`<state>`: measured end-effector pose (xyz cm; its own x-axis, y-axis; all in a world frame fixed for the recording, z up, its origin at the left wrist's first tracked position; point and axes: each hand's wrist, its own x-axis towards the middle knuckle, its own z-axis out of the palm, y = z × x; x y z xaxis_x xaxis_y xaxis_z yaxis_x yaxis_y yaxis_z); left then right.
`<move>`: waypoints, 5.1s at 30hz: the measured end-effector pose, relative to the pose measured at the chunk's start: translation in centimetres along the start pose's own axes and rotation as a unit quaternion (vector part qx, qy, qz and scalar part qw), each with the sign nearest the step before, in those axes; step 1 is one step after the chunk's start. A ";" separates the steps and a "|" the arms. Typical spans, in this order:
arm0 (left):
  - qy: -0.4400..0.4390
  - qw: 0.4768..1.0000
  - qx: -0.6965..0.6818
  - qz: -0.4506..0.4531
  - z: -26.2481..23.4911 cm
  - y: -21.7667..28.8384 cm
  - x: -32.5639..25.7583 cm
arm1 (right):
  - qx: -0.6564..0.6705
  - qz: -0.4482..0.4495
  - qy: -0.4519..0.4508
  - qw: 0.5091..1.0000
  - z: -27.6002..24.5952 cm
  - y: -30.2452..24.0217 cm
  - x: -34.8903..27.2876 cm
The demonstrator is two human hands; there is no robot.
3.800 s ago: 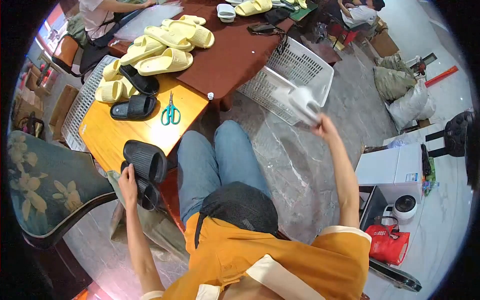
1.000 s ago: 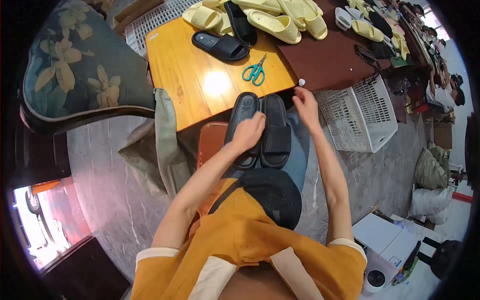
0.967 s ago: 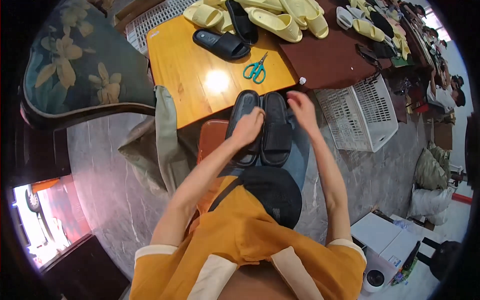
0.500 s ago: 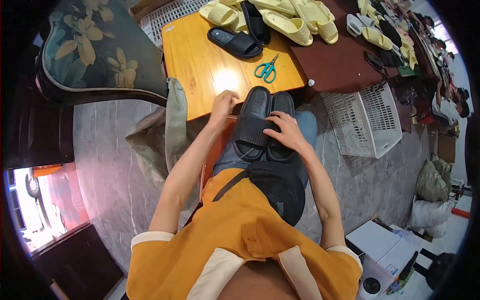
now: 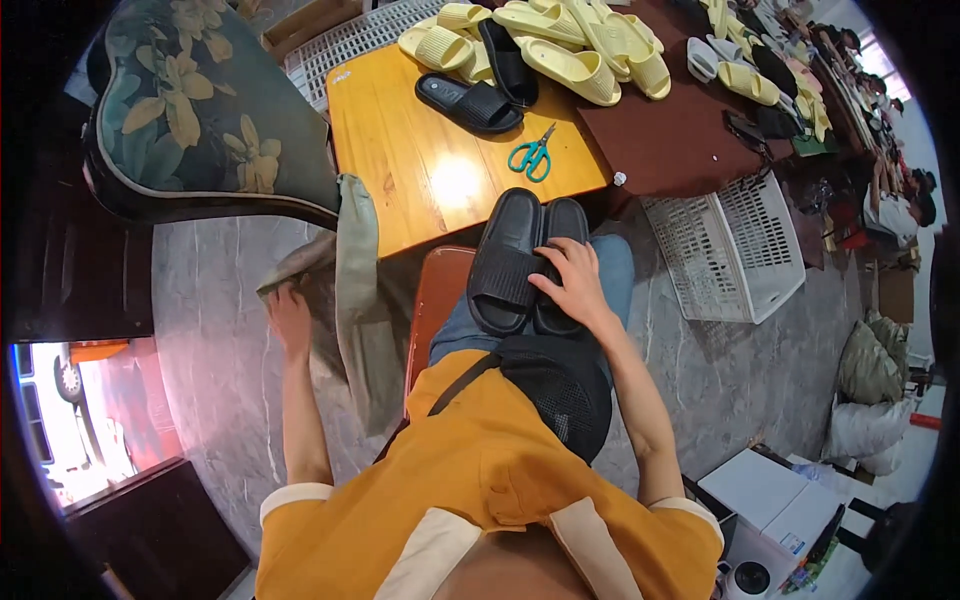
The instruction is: Trimming excess material and loose threads from newly manufactured foam slippers using scissors.
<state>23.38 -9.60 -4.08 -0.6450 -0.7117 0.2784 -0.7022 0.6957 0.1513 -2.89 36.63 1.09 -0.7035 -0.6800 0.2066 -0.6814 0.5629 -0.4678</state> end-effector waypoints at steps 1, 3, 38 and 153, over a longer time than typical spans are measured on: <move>-0.009 0.996 0.077 -0.041 0.3 0.2 -0.8 | -0.009 0.004 -0.012 1.000 -0.2 0.0 -0.4; -0.012 0.999 0.029 -0.003 0.8 0.8 -1.1 | 0.003 0.012 -0.016 1.000 -0.8 -0.2 -1.1; -0.391 0.603 -0.670 0.189 -11.0 28.4 -0.4 | 0.369 0.072 0.003 0.926 -15.0 -2.3 -6.7; -0.345 0.784 -0.494 0.150 18.8 70.6 16.1 | 0.602 0.286 0.258 0.700 0.7 11.3 -3.9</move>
<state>-42.19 26.23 -6.71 -0.9853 -0.1477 -0.0856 -0.1313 0.3349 0.9331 -7.70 45.36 -5.60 -0.9824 -0.0705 -0.1730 0.1867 -0.3411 -0.9213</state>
